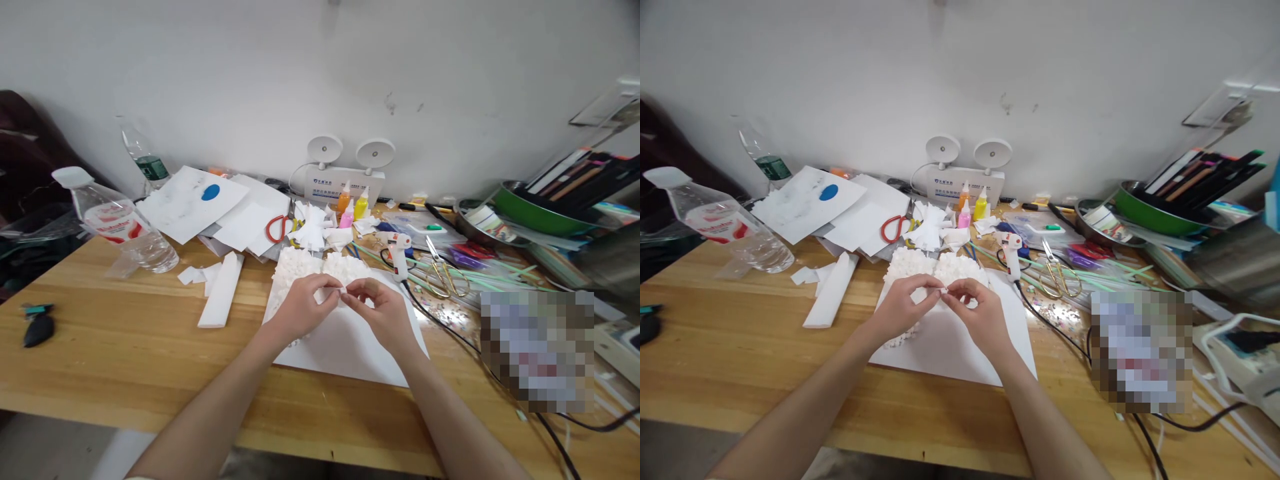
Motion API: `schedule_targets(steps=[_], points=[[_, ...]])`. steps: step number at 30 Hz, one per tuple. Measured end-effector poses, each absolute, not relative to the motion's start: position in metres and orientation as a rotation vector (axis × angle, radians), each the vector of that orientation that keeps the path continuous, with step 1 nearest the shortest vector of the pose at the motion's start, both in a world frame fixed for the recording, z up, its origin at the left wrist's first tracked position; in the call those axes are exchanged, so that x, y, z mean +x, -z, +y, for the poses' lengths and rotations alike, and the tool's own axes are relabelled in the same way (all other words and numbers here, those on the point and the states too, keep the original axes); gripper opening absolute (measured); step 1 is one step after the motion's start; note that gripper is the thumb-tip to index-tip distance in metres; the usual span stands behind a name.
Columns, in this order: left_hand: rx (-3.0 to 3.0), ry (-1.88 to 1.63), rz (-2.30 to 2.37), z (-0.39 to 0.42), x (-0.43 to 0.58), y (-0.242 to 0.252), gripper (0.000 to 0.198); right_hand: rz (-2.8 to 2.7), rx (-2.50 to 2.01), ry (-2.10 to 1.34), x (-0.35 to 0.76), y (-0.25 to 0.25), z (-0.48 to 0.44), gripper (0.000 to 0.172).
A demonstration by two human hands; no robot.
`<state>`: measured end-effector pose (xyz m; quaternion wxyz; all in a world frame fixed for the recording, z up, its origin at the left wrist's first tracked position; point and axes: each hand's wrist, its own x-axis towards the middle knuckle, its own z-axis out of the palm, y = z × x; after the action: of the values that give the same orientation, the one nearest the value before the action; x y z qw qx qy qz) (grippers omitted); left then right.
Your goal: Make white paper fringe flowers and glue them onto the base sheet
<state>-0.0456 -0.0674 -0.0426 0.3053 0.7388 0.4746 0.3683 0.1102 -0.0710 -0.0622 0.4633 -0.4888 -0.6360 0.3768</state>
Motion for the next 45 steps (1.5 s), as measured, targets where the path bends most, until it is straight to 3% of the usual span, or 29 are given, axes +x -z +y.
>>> schedule_targets(steps=[24,30,45], points=[[2.206,-0.913,1.246,-0.0697,-0.0474,0.0428,0.03,-1.538,-1.197,-1.052,0.1117,0.0678,-0.0678,0.015],[2.11,-0.919,1.254,-0.0666,-0.0482,0.0422,0.012,-1.534,-1.174,-1.135,0.1122,0.0691,-0.0673,0.015],[2.093,-0.897,1.265,-0.0656,-0.0523,0.0354,0.009,-1.553,-1.14,-1.156,0.1132,0.0674,-0.0676,0.014]])
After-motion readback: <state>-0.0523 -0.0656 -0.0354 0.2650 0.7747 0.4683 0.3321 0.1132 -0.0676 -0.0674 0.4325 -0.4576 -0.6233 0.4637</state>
